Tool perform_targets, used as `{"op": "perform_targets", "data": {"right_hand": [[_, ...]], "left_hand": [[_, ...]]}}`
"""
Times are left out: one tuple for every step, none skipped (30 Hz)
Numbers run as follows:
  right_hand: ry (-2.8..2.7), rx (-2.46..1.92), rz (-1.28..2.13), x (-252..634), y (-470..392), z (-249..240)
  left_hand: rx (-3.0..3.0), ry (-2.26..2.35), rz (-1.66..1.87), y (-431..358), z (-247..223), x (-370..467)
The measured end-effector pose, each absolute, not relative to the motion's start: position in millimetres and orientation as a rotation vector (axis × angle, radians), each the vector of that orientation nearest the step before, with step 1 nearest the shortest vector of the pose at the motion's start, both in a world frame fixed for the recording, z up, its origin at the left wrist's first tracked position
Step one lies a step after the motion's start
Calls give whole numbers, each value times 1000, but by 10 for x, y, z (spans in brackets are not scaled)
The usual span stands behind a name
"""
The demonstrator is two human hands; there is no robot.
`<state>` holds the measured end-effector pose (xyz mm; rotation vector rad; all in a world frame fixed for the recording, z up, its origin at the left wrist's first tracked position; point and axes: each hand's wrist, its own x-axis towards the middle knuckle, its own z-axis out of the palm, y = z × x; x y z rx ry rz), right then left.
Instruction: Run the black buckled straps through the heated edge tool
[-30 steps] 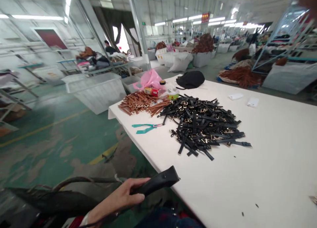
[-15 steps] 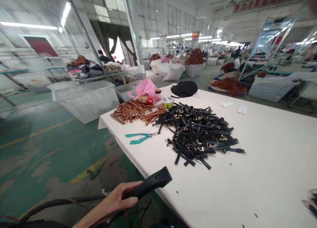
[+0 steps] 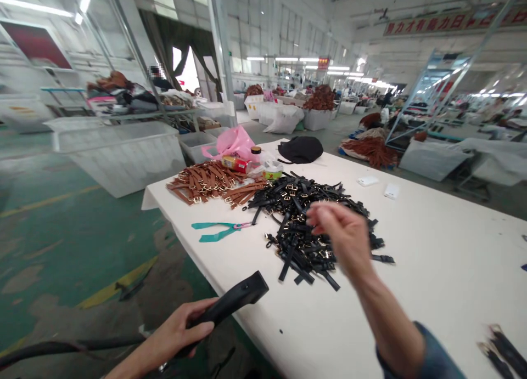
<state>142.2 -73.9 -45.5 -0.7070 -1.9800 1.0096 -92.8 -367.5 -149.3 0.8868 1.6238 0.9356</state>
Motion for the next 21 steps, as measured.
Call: {"op": "perform_targets", "data": {"right_hand": [[-2075,-841,974,1357,-793,-629],[-2168,-988,928,1289,-855,-829],[-2241,-1124,880,1218,-918,-1042],[-2279,-1216,847,1147,-979,-1254],[-2292,-1268,829,1078,-1032,-1449],[-2295,-1311,816,1013,-1072,-1617],[-2295,-1355,800,954,-1098,-1753],[-2292,-1399,783,904,-1108,-1855],[-2286,-1440,768,863,-1105,-1926],[-2276,-1475,756,833,-1092,-1971],[-2264,-1502,750,815,-1073,-1997],[-2247,-1522,751,809,-1053,-2008],[-2228,-1535,759,815,-1034,-2008],[-2205,-1541,777,834,-1021,-2002],[-2180,-1538,803,867,-1015,-1989],[-2157,-1524,840,916,-1018,-1973],[-2136,-1502,883,984,-1032,-1955],[-2121,-1475,923,1073,-1058,-1936],[-2108,-1431,992,1183,-1097,-1919],[-2091,-1369,1105,1316,-1148,-1906],[-2071,-1299,1246,1468,-1211,-1898]], "left_hand": [[889,1622,931,-3674,-1496,-949],[892,1609,933,-3671,-1494,-970],[890,1603,941,-3667,-1487,-990],[887,1604,950,-3662,-1478,-1009],[888,1607,957,-3655,-1470,-1028],[892,1610,960,-3646,-1463,-1047],[899,1607,960,-3634,-1459,-1063],[911,1598,957,-3620,-1457,-1077],[925,1584,958,-3603,-1459,-1086],[941,1566,959,-3584,-1463,-1091],[951,1551,960,-3563,-1467,-1091],[954,1540,963,-3542,-1473,-1086],[955,1530,965,-3521,-1479,-1078],[950,1521,967,-3502,-1488,-1069],[940,1511,972,-3486,-1500,-1062],[927,1502,981,-3471,-1516,-1057],[911,1498,990,-3457,-1536,-1057],[899,1497,990,-3442,-1558,-1063],[893,1498,981,-3424,-1580,-1072],[895,1497,968,-3400,-1598,-1084],[908,1493,948,-3368,-1609,-1094]]}}
